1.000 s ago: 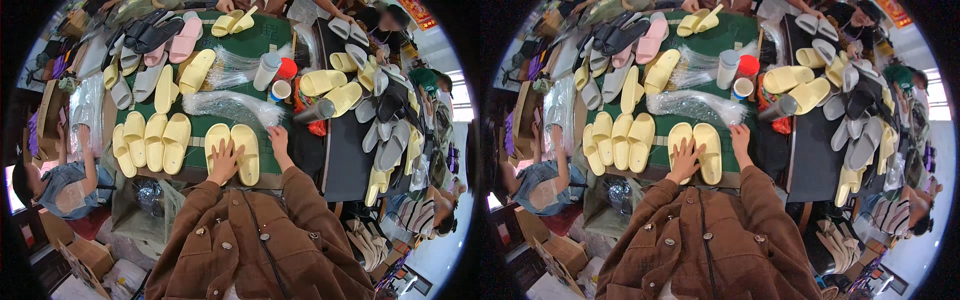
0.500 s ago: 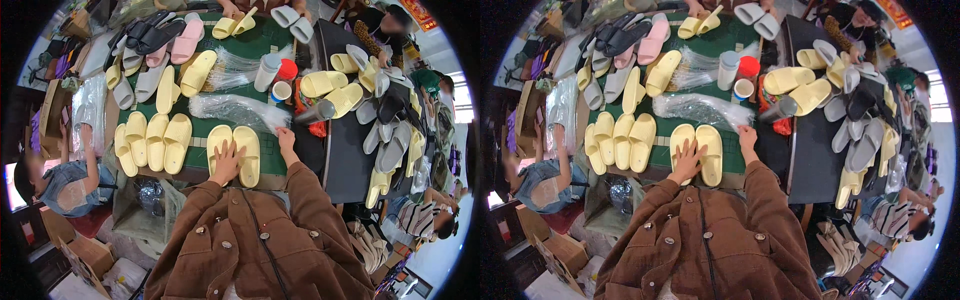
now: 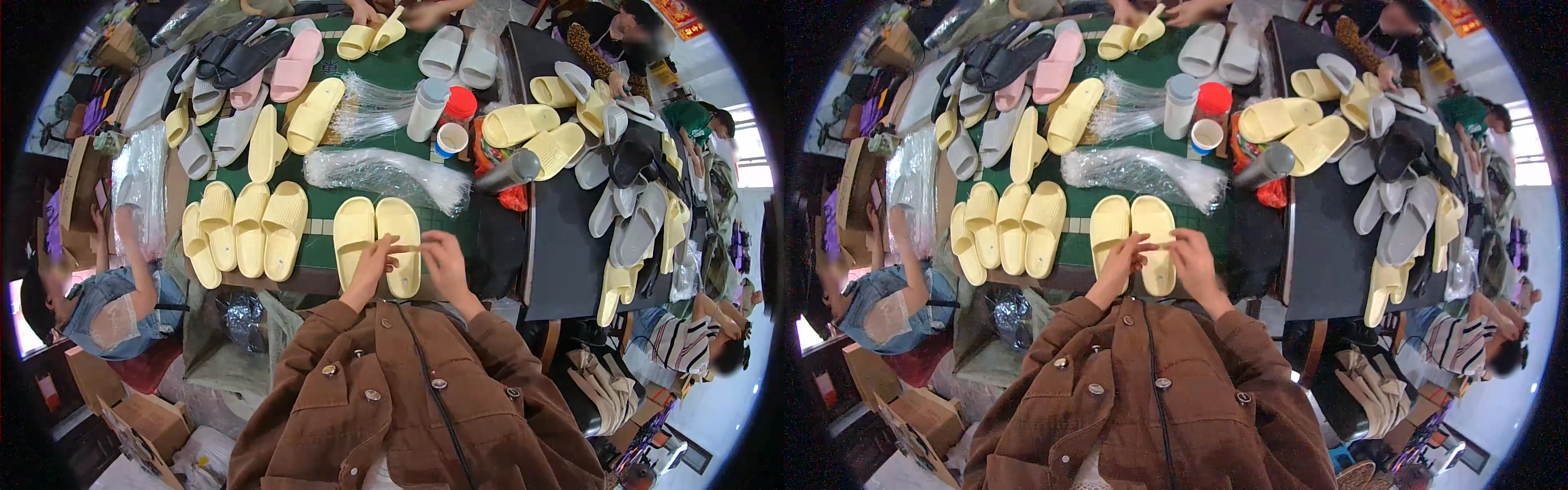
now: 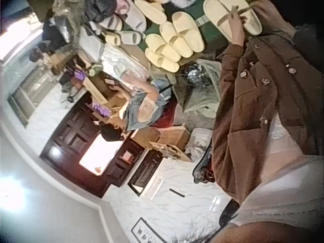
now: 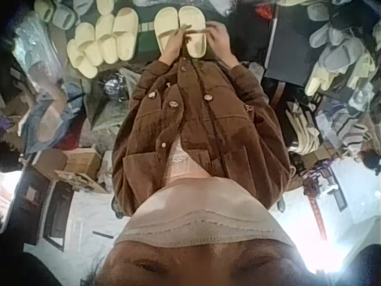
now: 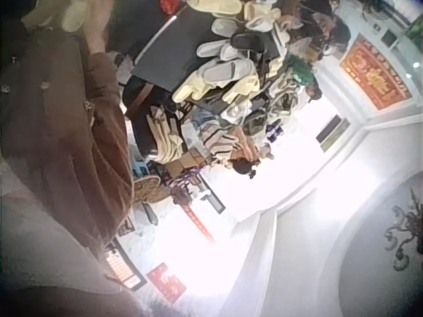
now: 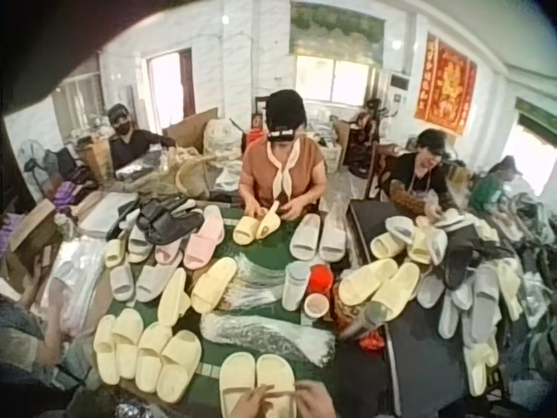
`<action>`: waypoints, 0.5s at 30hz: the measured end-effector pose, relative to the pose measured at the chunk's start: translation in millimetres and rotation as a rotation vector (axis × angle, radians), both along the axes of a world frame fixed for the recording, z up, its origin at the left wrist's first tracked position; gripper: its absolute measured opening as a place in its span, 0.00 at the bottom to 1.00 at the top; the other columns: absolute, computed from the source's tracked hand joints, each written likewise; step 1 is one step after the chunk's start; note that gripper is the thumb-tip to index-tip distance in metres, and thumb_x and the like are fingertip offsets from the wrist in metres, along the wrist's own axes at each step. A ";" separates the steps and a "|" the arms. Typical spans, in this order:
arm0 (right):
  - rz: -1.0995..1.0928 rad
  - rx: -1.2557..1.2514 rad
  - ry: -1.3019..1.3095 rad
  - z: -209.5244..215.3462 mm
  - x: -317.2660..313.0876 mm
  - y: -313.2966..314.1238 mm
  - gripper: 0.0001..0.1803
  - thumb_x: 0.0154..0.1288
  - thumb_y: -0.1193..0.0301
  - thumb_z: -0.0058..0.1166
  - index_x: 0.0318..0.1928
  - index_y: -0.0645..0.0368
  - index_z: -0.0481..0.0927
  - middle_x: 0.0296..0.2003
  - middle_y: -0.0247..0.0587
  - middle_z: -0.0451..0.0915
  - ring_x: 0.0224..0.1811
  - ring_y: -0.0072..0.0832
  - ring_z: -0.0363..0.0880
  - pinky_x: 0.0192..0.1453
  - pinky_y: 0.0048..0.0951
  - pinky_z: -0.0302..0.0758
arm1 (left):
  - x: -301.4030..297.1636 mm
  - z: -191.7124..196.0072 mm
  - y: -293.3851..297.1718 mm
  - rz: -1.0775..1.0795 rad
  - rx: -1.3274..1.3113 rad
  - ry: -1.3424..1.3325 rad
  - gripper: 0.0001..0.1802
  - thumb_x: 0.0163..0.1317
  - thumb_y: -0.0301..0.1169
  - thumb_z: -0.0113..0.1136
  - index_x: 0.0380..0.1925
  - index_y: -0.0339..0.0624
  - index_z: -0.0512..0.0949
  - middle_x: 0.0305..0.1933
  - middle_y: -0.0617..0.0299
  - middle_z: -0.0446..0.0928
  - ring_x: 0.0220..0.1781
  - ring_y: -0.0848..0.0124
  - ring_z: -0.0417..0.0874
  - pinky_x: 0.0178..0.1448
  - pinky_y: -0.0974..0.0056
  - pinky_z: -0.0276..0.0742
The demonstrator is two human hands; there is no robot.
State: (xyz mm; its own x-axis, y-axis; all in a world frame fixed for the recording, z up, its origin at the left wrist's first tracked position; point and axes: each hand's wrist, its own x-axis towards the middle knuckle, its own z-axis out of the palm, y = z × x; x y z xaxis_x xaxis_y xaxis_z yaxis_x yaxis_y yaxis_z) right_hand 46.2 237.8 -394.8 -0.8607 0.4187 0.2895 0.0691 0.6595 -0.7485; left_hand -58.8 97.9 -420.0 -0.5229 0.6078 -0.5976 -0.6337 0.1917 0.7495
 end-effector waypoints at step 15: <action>-0.100 -1.652 0.155 17.9 11.2 -0.1 0.06 0.67 0.69 0.43 0.40 0.56 0.69 0.33 0.33 0.74 0.33 0.20 0.72 0.30 0.14 0.67 | -10.7 7.4 -51.5 0.012 0.071 -0.296 0.14 0.68 0.35 0.40 0.42 0.36 0.71 0.18 0.70 0.64 0.19 0.81 0.62 0.23 0.76 0.57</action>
State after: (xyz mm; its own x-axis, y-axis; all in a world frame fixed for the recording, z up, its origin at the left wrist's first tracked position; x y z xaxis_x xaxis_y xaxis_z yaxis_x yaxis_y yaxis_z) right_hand 57.4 237.8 -376.9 -0.8207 0.3892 -0.4183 -0.0773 -0.8011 -0.5935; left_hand -69.5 46.3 -412.6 -0.3403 0.6482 -0.6813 -0.8283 0.1364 0.5434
